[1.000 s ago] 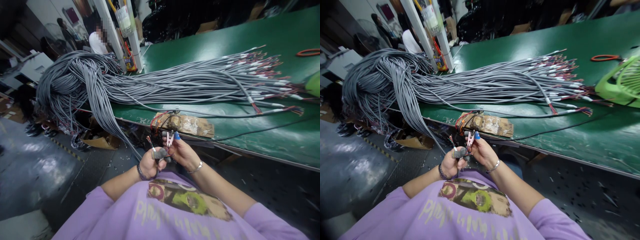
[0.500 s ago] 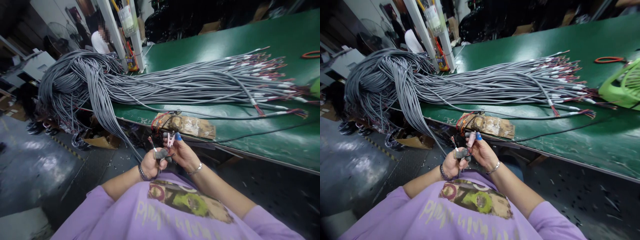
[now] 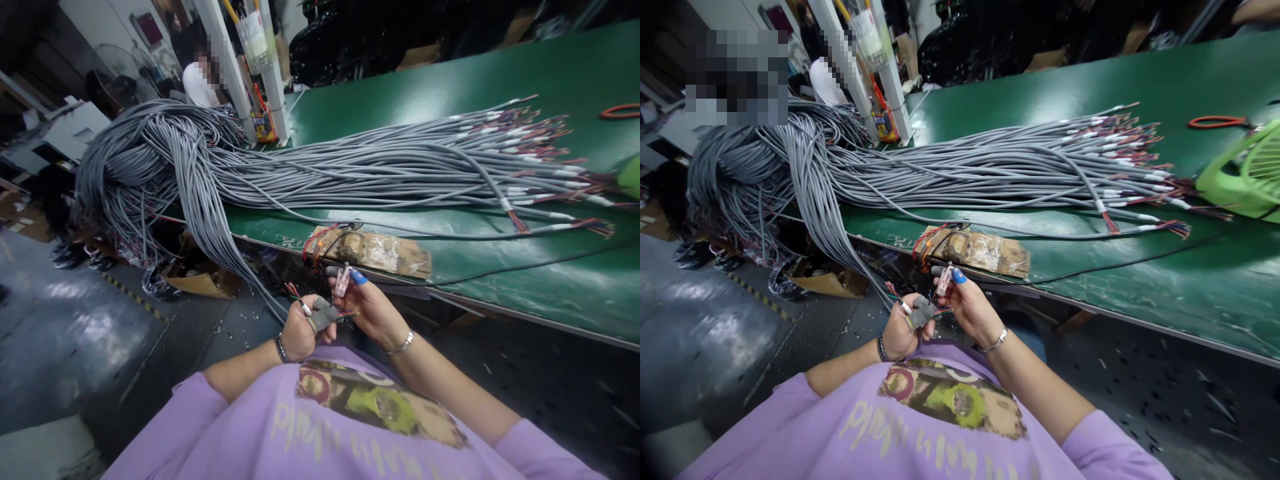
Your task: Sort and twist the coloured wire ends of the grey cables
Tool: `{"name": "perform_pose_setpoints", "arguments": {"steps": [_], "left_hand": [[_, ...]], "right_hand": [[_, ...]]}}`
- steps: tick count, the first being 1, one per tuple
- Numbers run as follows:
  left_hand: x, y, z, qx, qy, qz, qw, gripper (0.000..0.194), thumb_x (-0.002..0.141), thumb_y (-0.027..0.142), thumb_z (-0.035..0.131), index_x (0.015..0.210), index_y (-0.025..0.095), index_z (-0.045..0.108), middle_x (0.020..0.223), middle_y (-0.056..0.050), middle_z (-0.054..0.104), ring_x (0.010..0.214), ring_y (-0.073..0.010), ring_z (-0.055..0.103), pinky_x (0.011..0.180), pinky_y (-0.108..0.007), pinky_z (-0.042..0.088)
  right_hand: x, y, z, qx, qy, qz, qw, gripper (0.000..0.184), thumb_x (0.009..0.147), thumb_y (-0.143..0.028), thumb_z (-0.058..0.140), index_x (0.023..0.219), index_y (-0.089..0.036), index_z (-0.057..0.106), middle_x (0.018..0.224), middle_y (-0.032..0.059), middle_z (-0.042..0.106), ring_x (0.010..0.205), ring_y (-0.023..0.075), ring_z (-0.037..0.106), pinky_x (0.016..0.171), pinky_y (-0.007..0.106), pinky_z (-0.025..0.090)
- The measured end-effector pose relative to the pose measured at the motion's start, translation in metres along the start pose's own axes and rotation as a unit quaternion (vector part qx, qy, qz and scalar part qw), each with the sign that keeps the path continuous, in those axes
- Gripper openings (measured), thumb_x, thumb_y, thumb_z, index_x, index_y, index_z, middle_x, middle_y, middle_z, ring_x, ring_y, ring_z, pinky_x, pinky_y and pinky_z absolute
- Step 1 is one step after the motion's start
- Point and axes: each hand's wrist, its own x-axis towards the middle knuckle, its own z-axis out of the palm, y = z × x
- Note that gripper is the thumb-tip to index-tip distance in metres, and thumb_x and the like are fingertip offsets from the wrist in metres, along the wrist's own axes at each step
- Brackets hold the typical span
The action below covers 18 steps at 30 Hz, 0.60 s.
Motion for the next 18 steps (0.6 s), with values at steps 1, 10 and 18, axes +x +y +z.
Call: {"name": "perform_pose_setpoints", "arguments": {"steps": [1,10,18], "left_hand": [[0.0007,-0.0007,0.0004,0.003,0.009,0.004,1.0,0.049,0.056,0.057,0.079,0.06,0.016,0.053,0.041,0.002,0.056,0.031,-0.0068,0.043,0.033,-0.017,0.029],[0.0018,-0.0022,0.0033,0.041,0.031,0.001,0.999,0.049,0.058,0.06,0.075,0.061,0.017,0.052,0.043,0.003,0.055,0.034,-0.0068,0.044,0.035,-0.018,0.032],[0.0024,0.001,0.0074,0.044,0.035,-0.03,0.998,0.051,0.052,0.06,0.077,0.058,0.018,0.049,0.041,0.003,0.053,0.033,-0.0064,0.042,0.035,-0.018,0.031]], "right_hand": [[-0.0004,-0.0002,0.0016,-0.005,0.005,-0.006,1.0,0.043,0.049,-0.056,0.085,0.07,-0.02,0.072,0.065,-0.0005,0.069,0.052,0.0096,0.052,0.049,0.022,0.043],[0.001,-0.0008,0.0018,0.025,0.031,0.02,0.999,0.045,0.04,-0.048,0.091,0.069,-0.019,0.072,0.066,-0.0009,0.07,0.056,0.0097,0.057,0.051,0.02,0.046],[0.0044,0.0022,-0.0032,0.027,0.001,0.019,0.999,0.035,0.055,-0.044,0.087,0.075,-0.02,0.073,0.071,0.0004,0.073,0.054,0.0107,0.057,0.05,0.022,0.046]]}}
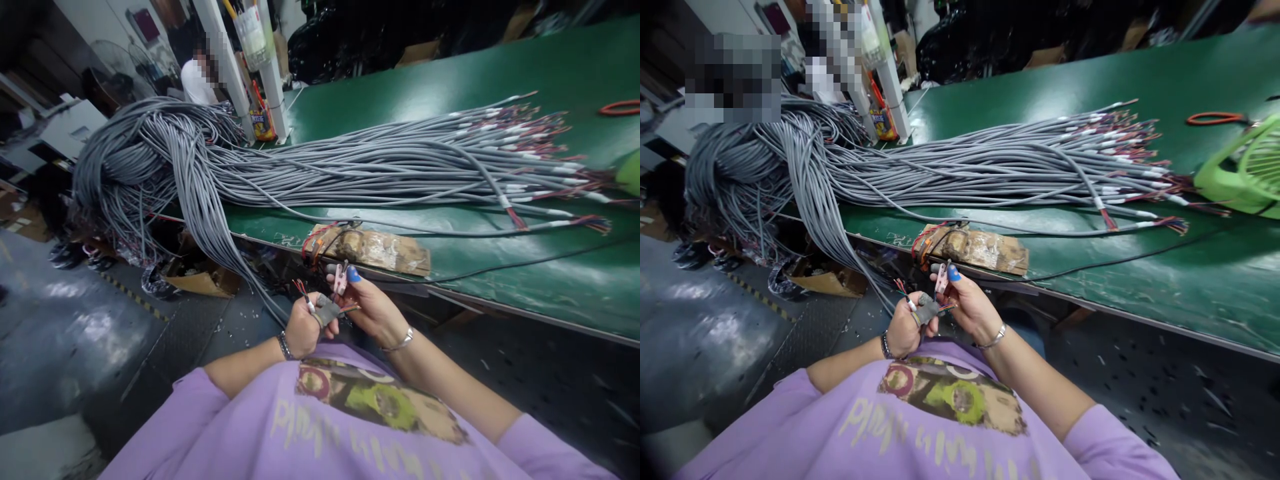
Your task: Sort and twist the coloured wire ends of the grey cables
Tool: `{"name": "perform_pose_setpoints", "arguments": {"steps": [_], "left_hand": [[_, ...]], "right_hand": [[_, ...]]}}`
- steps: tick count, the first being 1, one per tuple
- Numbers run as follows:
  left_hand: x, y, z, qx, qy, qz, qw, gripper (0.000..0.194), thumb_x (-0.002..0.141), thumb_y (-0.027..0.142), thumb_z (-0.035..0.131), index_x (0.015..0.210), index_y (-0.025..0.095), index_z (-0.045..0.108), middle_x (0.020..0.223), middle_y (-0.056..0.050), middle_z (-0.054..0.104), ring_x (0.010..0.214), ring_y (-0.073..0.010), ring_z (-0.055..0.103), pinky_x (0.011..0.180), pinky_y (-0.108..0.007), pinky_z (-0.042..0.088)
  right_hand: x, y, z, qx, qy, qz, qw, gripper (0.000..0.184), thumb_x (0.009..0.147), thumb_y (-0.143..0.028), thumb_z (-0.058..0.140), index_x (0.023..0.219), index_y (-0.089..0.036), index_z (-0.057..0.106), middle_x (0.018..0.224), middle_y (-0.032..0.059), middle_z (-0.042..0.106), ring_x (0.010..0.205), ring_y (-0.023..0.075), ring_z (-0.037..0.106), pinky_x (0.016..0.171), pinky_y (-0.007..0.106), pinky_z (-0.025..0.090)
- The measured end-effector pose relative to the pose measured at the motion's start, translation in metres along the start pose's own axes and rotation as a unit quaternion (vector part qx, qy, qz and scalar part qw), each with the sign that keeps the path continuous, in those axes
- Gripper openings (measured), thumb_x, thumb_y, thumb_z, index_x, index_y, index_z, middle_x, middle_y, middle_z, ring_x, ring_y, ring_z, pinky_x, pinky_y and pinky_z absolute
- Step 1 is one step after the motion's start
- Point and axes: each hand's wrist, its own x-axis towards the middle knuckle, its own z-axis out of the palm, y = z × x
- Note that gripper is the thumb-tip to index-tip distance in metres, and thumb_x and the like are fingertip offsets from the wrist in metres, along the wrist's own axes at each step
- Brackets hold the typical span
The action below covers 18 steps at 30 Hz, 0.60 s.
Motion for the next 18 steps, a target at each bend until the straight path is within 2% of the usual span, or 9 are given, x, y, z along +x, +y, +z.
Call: {"name": "perform_pose_setpoints", "arguments": {"steps": [3,5,10,14,18], "left_hand": [[-0.001,0.001,0.0,0.0,0.003,0.002,1.0,0.052,0.052,0.061,0.077,0.058,0.018,0.048,0.041,0.004,0.053,0.033,-0.0063,0.042,0.034,-0.018,0.03],[-0.002,0.001,-0.001,0.001,0.003,0.008,1.0,0.052,0.052,0.062,0.076,0.058,0.018,0.048,0.04,0.004,0.052,0.032,-0.0062,0.042,0.034,-0.018,0.03],[-0.005,-0.002,-0.01,0.021,0.007,0.032,0.999,0.051,0.058,0.062,0.074,0.06,0.018,0.05,0.043,0.002,0.055,0.034,-0.0074,0.044,0.035,-0.019,0.032],[-0.009,0.0,-0.014,0.065,0.012,0.037,0.997,0.047,0.061,0.059,0.074,0.061,0.017,0.052,0.045,0.001,0.057,0.037,-0.0084,0.047,0.039,-0.02,0.036],[-0.012,0.007,-0.012,0.099,-0.009,0.034,0.994,0.046,0.06,0.056,0.077,0.058,0.018,0.052,0.044,0.001,0.056,0.04,-0.0091,0.049,0.042,-0.021,0.04]], "right_hand": [[0.0,0.002,0.001,-0.001,0.005,-0.002,1.0,0.032,0.057,-0.044,0.086,0.073,-0.02,0.072,0.07,-0.0001,0.072,0.054,0.01,0.055,0.05,0.022,0.045],[-0.001,0.002,-0.001,-0.005,-0.005,0.002,1.0,0.036,0.056,-0.051,0.085,0.072,-0.02,0.071,0.069,0.0004,0.07,0.054,0.0103,0.055,0.051,0.023,0.046],[-0.012,0.002,-0.014,-0.082,-0.081,0.033,0.993,0.058,0.052,-0.071,0.075,0.081,-0.02,0.071,0.077,0.0045,0.07,0.065,0.0144,0.059,0.061,0.027,0.048],[-0.027,0.005,-0.016,-0.212,-0.089,-0.024,0.973,0.056,0.047,-0.059,0.085,0.082,-0.02,0.068,0.079,0.0036,0.069,0.071,0.0165,0.059,0.067,0.029,0.047],[-0.036,0.005,-0.01,-0.305,-0.053,-0.082,0.947,0.042,0.059,-0.056,0.08,0.072,-0.02,0.063,0.069,-0.0002,0.064,0.064,0.0145,0.054,0.066,0.03,0.046]]}}
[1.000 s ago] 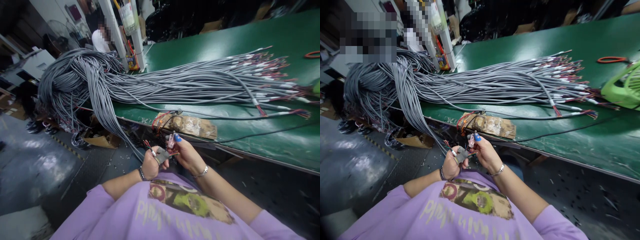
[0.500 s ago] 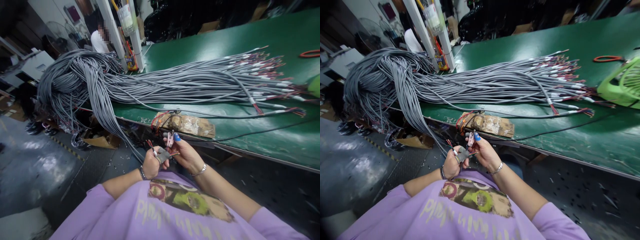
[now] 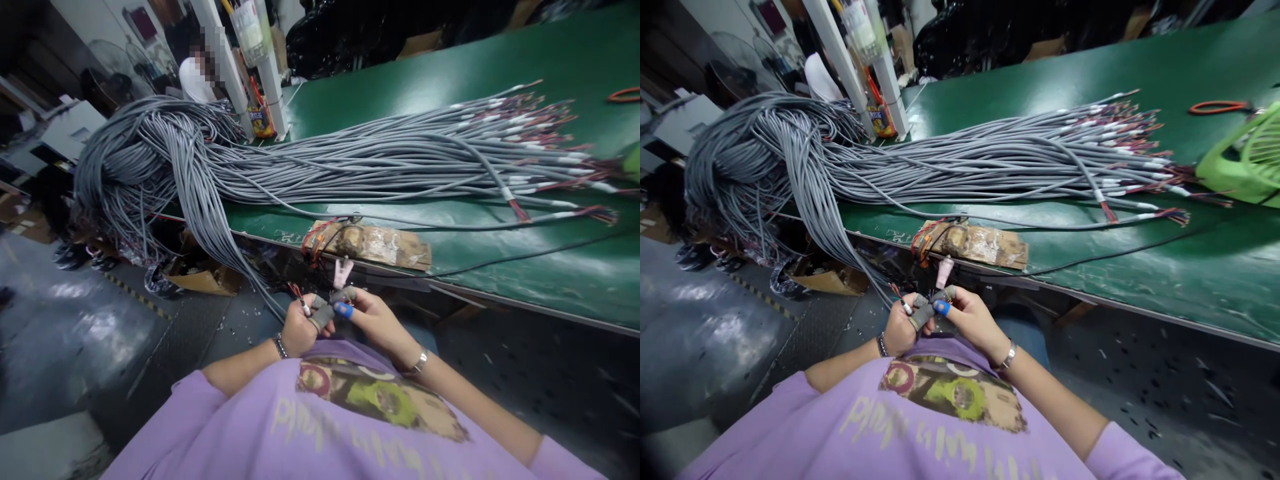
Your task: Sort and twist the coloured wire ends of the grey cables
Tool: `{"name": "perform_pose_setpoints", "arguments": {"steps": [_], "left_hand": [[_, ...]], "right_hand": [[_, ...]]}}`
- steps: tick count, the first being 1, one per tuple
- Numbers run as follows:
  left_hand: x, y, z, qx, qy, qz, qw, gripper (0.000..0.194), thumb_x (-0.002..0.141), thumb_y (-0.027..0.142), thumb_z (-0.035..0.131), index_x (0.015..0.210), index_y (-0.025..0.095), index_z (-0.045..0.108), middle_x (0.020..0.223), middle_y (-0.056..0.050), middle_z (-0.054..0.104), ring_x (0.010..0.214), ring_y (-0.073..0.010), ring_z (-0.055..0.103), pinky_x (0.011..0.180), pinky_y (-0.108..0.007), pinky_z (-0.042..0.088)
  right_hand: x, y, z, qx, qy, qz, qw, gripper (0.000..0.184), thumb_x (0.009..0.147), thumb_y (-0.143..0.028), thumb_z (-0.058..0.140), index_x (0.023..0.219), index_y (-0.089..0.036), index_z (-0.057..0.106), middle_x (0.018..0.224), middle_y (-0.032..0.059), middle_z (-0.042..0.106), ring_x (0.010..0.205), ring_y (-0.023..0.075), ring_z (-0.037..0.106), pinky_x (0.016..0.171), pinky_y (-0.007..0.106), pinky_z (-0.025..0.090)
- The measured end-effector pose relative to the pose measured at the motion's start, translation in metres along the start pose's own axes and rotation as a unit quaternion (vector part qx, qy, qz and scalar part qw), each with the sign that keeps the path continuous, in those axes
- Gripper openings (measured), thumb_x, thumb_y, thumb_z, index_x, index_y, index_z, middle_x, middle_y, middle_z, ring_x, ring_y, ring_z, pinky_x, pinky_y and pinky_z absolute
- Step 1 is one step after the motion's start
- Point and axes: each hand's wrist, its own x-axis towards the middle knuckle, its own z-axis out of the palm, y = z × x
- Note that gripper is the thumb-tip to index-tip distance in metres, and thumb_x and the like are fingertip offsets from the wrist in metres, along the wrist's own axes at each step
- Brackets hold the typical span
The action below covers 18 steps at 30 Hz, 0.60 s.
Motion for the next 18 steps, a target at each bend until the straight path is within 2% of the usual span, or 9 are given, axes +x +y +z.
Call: {"name": "perform_pose_setpoints", "arguments": {"steps": [4,8,10,12,15,18], "left_hand": [[0.0029,0.0024,-0.0016,0.013,-0.04,-0.02,0.999,0.045,0.058,0.054,0.079,0.057,0.017,0.052,0.043,0.001,0.056,0.04,-0.0095,0.05,0.044,-0.021,0.041],[0.0067,0.0015,-0.0075,0.018,-0.116,-0.081,0.99,0.046,0.056,0.053,0.079,0.053,0.017,0.051,0.042,0.0,0.055,0.037,-0.0091,0.048,0.042,-0.022,0.041],[0.0073,0.0002,-0.0095,0.016,-0.135,-0.106,0.985,0.046,0.054,0.053,0.079,0.053,0.016,0.052,0.043,0.0,0.056,0.036,-0.0091,0.048,0.041,-0.022,0.04],[0.0068,-0.0013,-0.0097,0.015,-0.127,-0.104,0.986,0.046,0.053,0.053,0.079,0.054,0.016,0.053,0.043,0.0,0.057,0.036,-0.0095,0.049,0.041,-0.021,0.04],[0.0047,-0.0025,-0.0075,0.004,-0.086,-0.066,0.994,0.045,0.055,0.054,0.079,0.057,0.016,0.055,0.044,0.0,0.058,0.038,-0.0101,0.051,0.042,-0.021,0.041],[0.0025,-0.0025,-0.005,-0.009,-0.057,-0.041,0.998,0.044,0.058,0.054,0.077,0.057,0.017,0.054,0.046,-0.001,0.059,0.039,-0.0103,0.052,0.042,-0.022,0.042]], "right_hand": [[0.0013,-0.0032,0.0006,-0.038,-0.006,-0.002,0.999,0.04,0.062,-0.057,0.076,0.065,-0.02,0.061,0.062,-0.0012,0.062,0.059,0.0134,0.052,0.063,0.029,0.046],[0.0032,-0.0033,-0.0006,-0.055,-0.021,0.026,0.998,0.042,0.056,-0.056,0.079,0.063,-0.018,0.063,0.06,-0.0014,0.062,0.057,0.0123,0.051,0.06,0.027,0.044],[0.0036,-0.0033,-0.0001,-0.068,-0.027,0.041,0.996,0.041,0.055,-0.055,0.08,0.062,-0.017,0.064,0.06,-0.001,0.062,0.057,0.0124,0.052,0.058,0.027,0.043],[0.0041,-0.0036,0.001,-0.071,-0.019,0.051,0.996,0.04,0.054,-0.054,0.081,0.062,-0.017,0.065,0.061,-0.0005,0.063,0.057,0.0128,0.052,0.058,0.027,0.044],[0.0048,-0.0045,0.0031,-0.059,0.019,0.049,0.997,0.04,0.053,-0.054,0.081,0.061,-0.019,0.063,0.058,-0.0012,0.062,0.055,0.0127,0.051,0.056,0.028,0.043],[0.0047,-0.006,0.0051,-0.031,0.028,0.039,0.998,0.039,0.056,-0.054,0.079,0.059,-0.02,0.059,0.052,-0.0026,0.058,0.05,0.0121,0.047,0.052,0.028,0.039]]}}
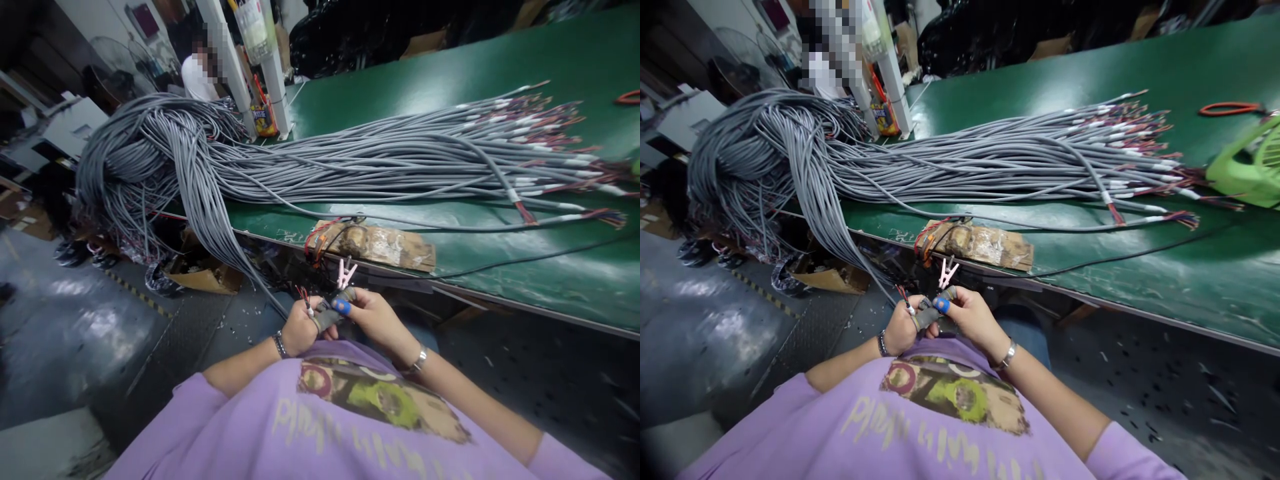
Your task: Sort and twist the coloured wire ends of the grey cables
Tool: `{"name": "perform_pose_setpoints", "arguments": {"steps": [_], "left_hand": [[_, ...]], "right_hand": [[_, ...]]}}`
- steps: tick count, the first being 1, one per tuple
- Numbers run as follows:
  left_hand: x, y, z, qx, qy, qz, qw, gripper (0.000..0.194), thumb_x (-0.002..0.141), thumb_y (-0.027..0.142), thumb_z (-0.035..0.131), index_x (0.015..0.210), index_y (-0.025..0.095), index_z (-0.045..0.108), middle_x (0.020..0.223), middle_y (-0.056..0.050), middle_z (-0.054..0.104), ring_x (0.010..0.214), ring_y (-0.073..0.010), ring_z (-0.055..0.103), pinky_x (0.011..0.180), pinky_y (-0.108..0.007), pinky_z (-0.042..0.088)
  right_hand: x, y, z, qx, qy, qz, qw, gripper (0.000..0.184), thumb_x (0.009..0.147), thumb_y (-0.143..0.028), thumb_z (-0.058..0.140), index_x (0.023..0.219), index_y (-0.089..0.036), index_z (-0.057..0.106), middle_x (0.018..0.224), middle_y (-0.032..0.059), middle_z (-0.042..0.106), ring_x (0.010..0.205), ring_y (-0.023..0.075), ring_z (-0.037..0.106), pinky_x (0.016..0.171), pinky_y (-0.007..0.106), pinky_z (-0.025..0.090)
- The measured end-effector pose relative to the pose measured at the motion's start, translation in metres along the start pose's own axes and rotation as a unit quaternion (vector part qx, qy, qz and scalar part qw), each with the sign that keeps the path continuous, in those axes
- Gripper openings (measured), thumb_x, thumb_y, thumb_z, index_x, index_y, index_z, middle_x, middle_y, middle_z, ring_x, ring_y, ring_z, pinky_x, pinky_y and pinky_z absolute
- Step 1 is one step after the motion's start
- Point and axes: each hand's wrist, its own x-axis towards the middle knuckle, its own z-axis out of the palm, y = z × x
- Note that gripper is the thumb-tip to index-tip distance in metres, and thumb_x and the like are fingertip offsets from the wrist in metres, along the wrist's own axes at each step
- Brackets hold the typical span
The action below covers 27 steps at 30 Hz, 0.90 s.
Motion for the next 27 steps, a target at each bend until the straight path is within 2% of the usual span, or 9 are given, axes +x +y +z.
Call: {"name": "perform_pose_setpoints", "arguments": {"steps": [3,10,16,20,23,27], "left_hand": [[-0.001,-0.002,0.001,-0.005,0.01,0.008,1.0,0.044,0.061,0.055,0.076,0.058,0.017,0.054,0.047,-0.001,0.06,0.04,-0.0101,0.052,0.043,-0.022,0.042],[0.001,-0.007,0.003,-0.037,0.062,0.02,0.997,0.045,0.063,0.057,0.074,0.061,0.017,0.053,0.046,0.0,0.058,0.039,-0.0098,0.051,0.042,-0.02,0.04],[0.0,-0.004,0.003,-0.012,0.019,-0.006,1.0,0.046,0.059,0.055,0.077,0.06,0.016,0.053,0.046,0.0,0.059,0.038,-0.0093,0.05,0.041,-0.021,0.039],[0.001,-0.006,0.003,-0.04,0.045,0.007,0.998,0.047,0.058,0.057,0.077,0.061,0.017,0.052,0.046,0.001,0.058,0.038,-0.0089,0.05,0.04,-0.02,0.039],[0.001,-0.005,0.003,-0.087,0.064,0.003,0.994,0.051,0.053,0.06,0.077,0.06,0.017,0.051,0.043,0.002,0.056,0.036,-0.0084,0.048,0.038,-0.02,0.037],[0.0,0.005,0.007,-0.135,0.068,-0.025,0.988,0.052,0.048,0.057,0.08,0.06,0.018,0.049,0.04,0.003,0.054,0.032,-0.0075,0.044,0.034,-0.019,0.032]], "right_hand": [[-0.001,-0.001,0.001,0.019,-0.004,-0.002,1.0,0.04,0.058,-0.054,0.079,0.058,-0.02,0.057,0.05,-0.0033,0.055,0.048,0.0112,0.044,0.05,0.027,0.037],[0.0,0.003,0.005,0.027,0.03,-0.006,0.999,0.044,0.054,-0.058,0.08,0.059,-0.02,0.057,0.051,-0.0045,0.051,0.049,0.0099,0.039,0.05,0.026,0.032],[-0.001,-0.001,0.007,0.06,-0.005,0.01,0.998,0.042,0.055,-0.054,0.082,0.059,-0.021,0.057,0.048,-0.0041,0.053,0.045,0.0105,0.041,0.048,0.026,0.033],[0.001,0.007,-0.001,0.07,0.003,0.011,0.997,0.038,0.059,-0.052,0.081,0.066,-0.019,0.064,0.058,-0.0026,0.059,0.051,0.0099,0.045,0.052,0.025,0.038],[0.002,0.014,-0.012,0.133,-0.02,0.028,0.99,0.037,0.061,-0.052,0.081,0.071,-0.019,0.067,0.063,-0.0016,0.061,0.055,0.0103,0.049,0.055,0.024,0.042],[0.008,0.011,-0.021,0.211,-0.027,0.039,0.976,0.04,0.071,-0.06,0.07,0.072,-0.02,0.069,0.065,0.0015,0.062,0.057,0.0118,0.051,0.054,0.025,0.046]]}}
